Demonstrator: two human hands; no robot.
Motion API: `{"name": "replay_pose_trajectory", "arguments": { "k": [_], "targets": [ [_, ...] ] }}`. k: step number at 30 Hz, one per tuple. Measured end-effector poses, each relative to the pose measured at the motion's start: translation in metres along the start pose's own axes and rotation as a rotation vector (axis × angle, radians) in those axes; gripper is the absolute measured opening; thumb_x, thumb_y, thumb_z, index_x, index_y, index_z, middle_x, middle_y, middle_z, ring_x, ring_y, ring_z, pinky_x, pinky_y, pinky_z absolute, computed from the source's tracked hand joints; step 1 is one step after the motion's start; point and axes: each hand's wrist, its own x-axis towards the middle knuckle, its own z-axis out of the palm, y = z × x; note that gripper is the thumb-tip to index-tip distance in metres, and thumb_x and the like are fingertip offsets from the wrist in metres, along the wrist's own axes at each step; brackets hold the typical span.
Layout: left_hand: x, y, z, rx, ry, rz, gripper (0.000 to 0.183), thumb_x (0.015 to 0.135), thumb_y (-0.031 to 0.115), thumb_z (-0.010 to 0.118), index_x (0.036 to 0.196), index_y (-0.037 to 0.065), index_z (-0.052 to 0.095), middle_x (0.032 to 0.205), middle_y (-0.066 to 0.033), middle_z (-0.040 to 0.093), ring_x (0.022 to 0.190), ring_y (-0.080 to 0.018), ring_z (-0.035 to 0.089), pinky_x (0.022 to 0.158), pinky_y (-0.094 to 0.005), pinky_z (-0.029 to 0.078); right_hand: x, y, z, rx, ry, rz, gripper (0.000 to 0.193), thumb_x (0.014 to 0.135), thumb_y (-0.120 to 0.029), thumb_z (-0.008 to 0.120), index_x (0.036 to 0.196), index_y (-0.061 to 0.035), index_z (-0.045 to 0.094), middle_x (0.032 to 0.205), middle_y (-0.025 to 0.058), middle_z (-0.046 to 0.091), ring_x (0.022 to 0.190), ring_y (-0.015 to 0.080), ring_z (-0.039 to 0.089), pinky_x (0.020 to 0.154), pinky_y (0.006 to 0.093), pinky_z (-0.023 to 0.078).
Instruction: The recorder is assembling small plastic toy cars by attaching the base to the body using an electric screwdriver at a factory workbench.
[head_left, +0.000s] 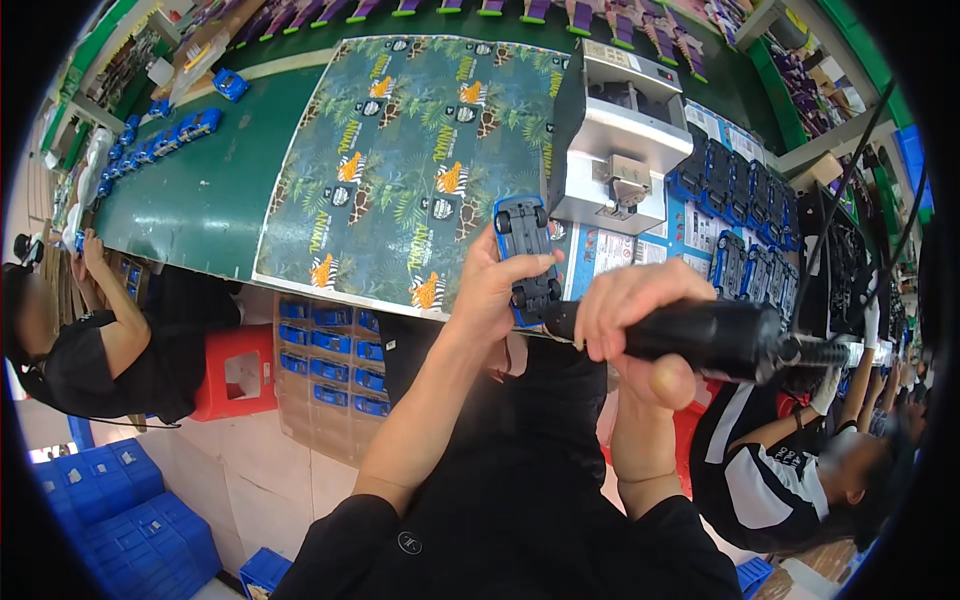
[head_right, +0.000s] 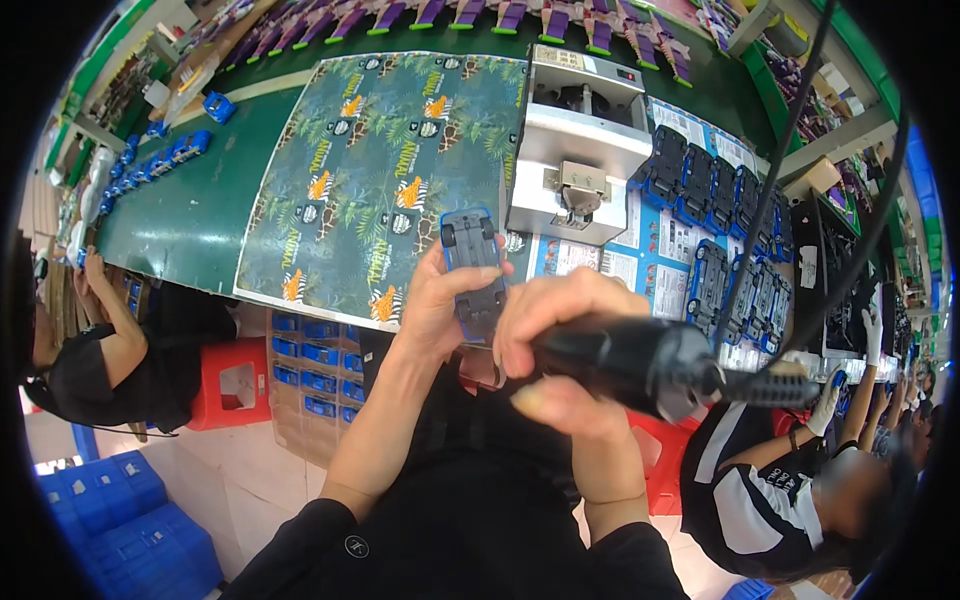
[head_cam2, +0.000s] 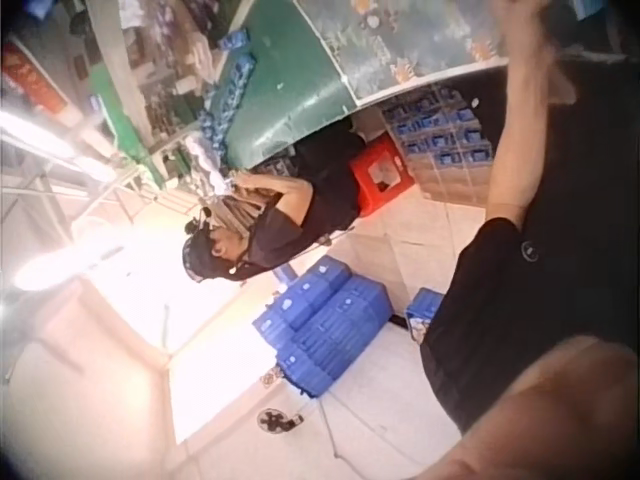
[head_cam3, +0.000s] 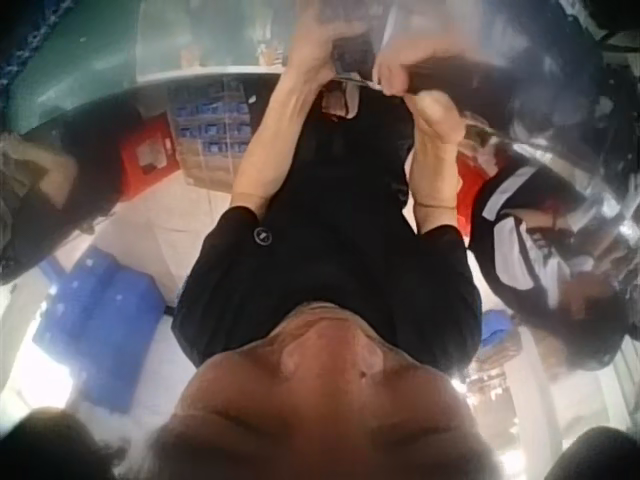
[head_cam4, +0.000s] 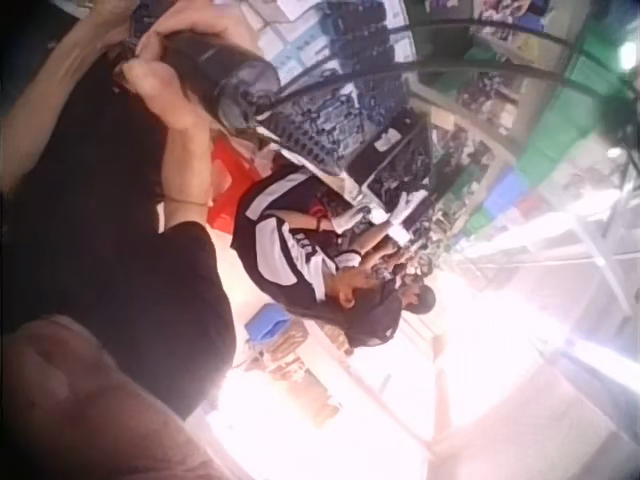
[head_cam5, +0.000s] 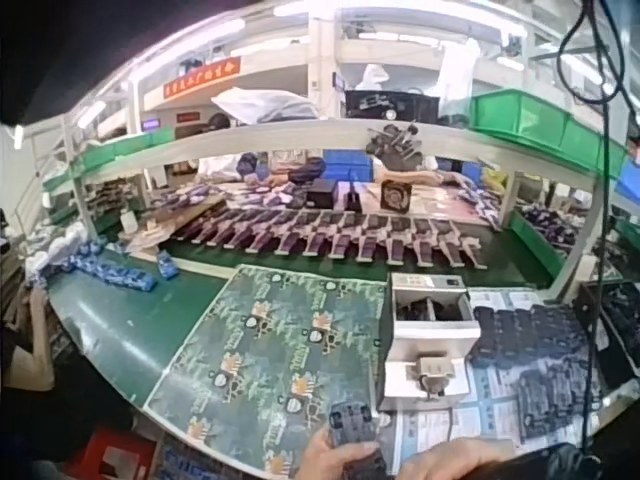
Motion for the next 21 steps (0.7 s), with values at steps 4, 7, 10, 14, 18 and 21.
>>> {"name": "replay_pose_trajectory", "arguments": {
  "k": [4, 7, 10, 14, 18, 21],
  "targets": [
    [-0.004, 0.003, -0.005, -0.087, -0.075, -0.023, 0.036, 0.088, 0.017, 0.061, 0.120, 0.002, 0.054, 0.109, -0.0116, 0.064, 0.090, -0.0226, 0.067, 0.073, -0.0379, 0.058, 0.000, -0.013, -0.017, 0.103, -0.075, -0.175, 0.050, 0.083, -0.046, 0.073, 0.094, -0.0018, 0.052, 0.063, 0.0050, 0.054, 0.049, 0.0150, 0.050, 0.047, 0.0282, 0.045],
    [0.001, 0.004, -0.008, -0.243, -0.216, -0.059, 0.061, 0.103, 0.050, 0.033, 0.134, -0.001, 0.046, 0.112, -0.0141, 0.061, 0.089, -0.0248, 0.066, 0.073, -0.0401, 0.058, 0.003, -0.016, -0.030, 0.108, 0.014, -0.154, 0.042, 0.082, -0.033, 0.073, 0.097, 0.0007, 0.052, 0.068, 0.0087, 0.054, 0.058, 0.0190, 0.055, 0.055, 0.0328, 0.049],
    [-0.002, -0.001, -0.010, -0.187, -0.197, -0.069, 0.066, 0.103, 0.054, 0.028, 0.135, 0.000, 0.045, 0.109, -0.0117, 0.061, 0.087, -0.0230, 0.065, 0.071, -0.0391, 0.058, 0.000, -0.008, -0.032, 0.122, 0.095, -0.088, 0.041, 0.082, -0.032, 0.073, 0.097, -0.0001, 0.052, 0.068, 0.0089, 0.055, 0.058, 0.0185, 0.055, 0.056, 0.0327, 0.049],
    [-0.003, -0.003, -0.013, -0.157, -0.200, -0.082, 0.068, 0.101, 0.057, 0.030, 0.135, 0.000, 0.045, 0.108, -0.0106, 0.061, 0.086, -0.0213, 0.065, 0.069, -0.0377, 0.057, -0.002, -0.001, -0.032, 0.145, 0.077, -0.087, 0.040, 0.083, -0.031, 0.073, 0.097, -0.0008, 0.052, 0.068, 0.0087, 0.055, 0.057, 0.0181, 0.055, 0.057, 0.0322, 0.050],
    [-0.001, -0.004, -0.015, -0.117, -0.191, -0.083, 0.067, 0.101, 0.057, 0.035, 0.135, 0.001, 0.046, 0.106, -0.0098, 0.061, 0.084, -0.0200, 0.065, 0.068, -0.0359, 0.056, -0.002, 0.003, -0.036, 0.146, 0.081, -0.089, 0.039, 0.083, -0.031, 0.073, 0.097, -0.0010, 0.052, 0.067, 0.0084, 0.054, 0.057, 0.0180, 0.055, 0.058, 0.0319, 0.050],
    [0.002, -0.005, -0.015, -0.088, -0.202, -0.085, 0.065, 0.101, 0.056, 0.037, 0.134, 0.001, 0.046, 0.104, -0.0098, 0.062, 0.082, -0.0197, 0.064, 0.067, -0.0352, 0.056, -0.004, 0.003, -0.036, 0.152, 0.100, -0.077, 0.039, 0.082, -0.031, 0.073, 0.097, -0.0008, 0.052, 0.067, 0.0085, 0.054, 0.057, 0.0180, 0.055, 0.057, 0.0317, 0.049]
  ]
}}
